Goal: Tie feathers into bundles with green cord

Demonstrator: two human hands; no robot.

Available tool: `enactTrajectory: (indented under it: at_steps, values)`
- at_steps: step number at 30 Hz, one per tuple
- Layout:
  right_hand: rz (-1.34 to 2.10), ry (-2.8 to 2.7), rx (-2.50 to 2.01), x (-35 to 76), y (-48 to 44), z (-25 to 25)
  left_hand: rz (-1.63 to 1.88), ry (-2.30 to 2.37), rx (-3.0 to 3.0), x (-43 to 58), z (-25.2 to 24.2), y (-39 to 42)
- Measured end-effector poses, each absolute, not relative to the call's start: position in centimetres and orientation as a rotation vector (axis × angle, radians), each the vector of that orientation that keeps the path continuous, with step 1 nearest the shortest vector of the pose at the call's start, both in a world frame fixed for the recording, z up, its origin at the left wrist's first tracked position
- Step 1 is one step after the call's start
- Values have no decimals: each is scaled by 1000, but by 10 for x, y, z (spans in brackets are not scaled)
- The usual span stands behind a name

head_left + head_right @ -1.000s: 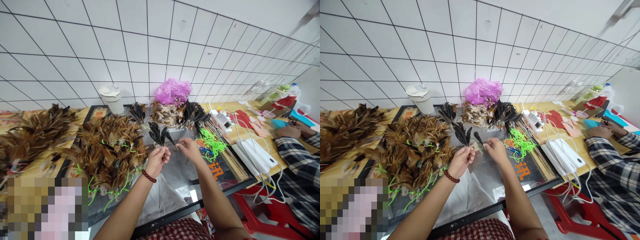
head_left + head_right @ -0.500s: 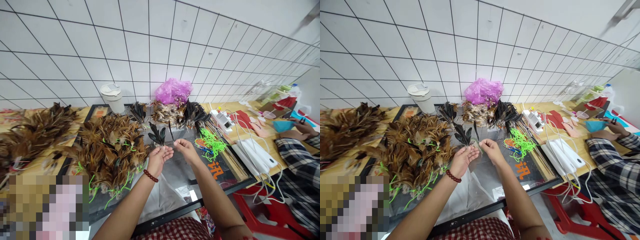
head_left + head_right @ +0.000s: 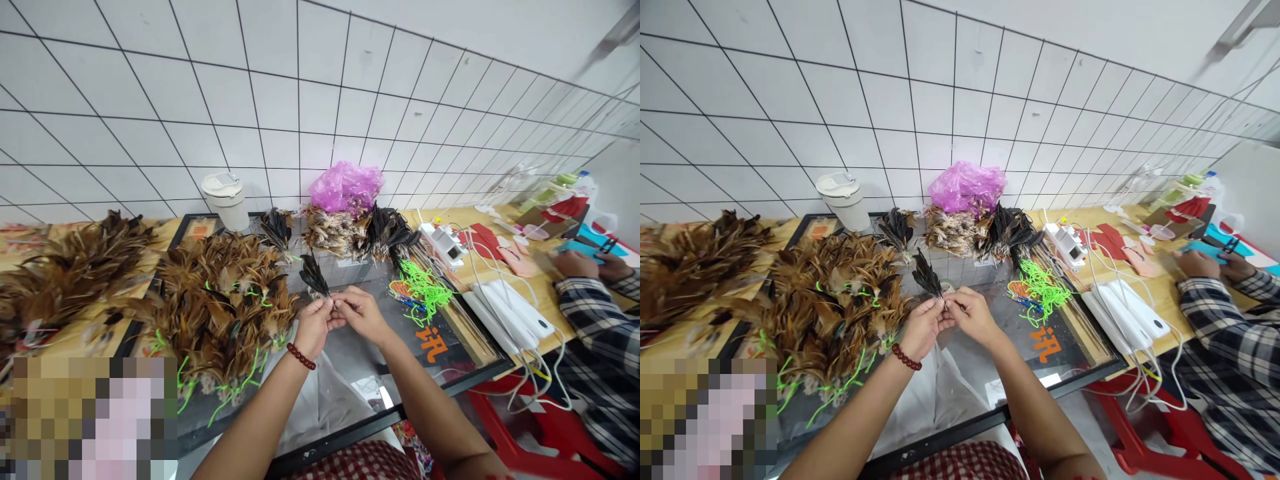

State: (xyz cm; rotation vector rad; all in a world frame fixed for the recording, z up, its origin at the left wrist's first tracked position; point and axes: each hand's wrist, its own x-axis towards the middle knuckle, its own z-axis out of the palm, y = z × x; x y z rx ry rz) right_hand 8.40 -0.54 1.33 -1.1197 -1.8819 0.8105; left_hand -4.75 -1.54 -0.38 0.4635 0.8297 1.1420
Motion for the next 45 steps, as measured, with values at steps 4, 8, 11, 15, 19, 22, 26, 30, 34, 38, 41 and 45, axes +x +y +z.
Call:
enactTrajectory:
  at_steps: [4, 8, 11, 15, 19, 22, 26, 30, 34, 38, 41, 45]
  values:
    - [768, -1852, -1154, 98, 3, 19, 1165, 804, 450, -49, -3, -15]
    - [604, -1791, -1535, 146, 43, 31, 1185, 787, 442, -50, -3, -15]
    - [415, -1840, -2108, 185, 84, 47, 1195, 781, 454, -50, -5, -14]
    - [254, -1698, -2390, 203, 131, 58, 1199, 783, 457, -48, -6, -14]
    - [178, -1598, -2513, 197, 161, 51, 1199, 786, 464, -46, -8, -14]
    - [270, -1574, -2545, 197, 174, 40, 1197, 791, 471, -46, -9, -14]
    - [383, -1551, -2516, 205, 182, 32, 1201, 791, 461, -45, -11, -13]
    - [315, -1527, -2470, 213, 178, 40, 1199, 782, 470, -46, -10, -13]
    - [232, -1539, -2396, 212, 149, 56, 1197, 781, 472, -46, -9, -13]
    - [451, -1667, -2040, 200, 92, 55, 1198, 785, 483, -46, -9, -13]
    - [687, -1767, -1913, 184, 53, 41, 1200, 788, 490, -45, -9, -14]
    - [687, -2005, -1974, 162, 29, 23, 1212, 782, 500, -46, -8, -14]
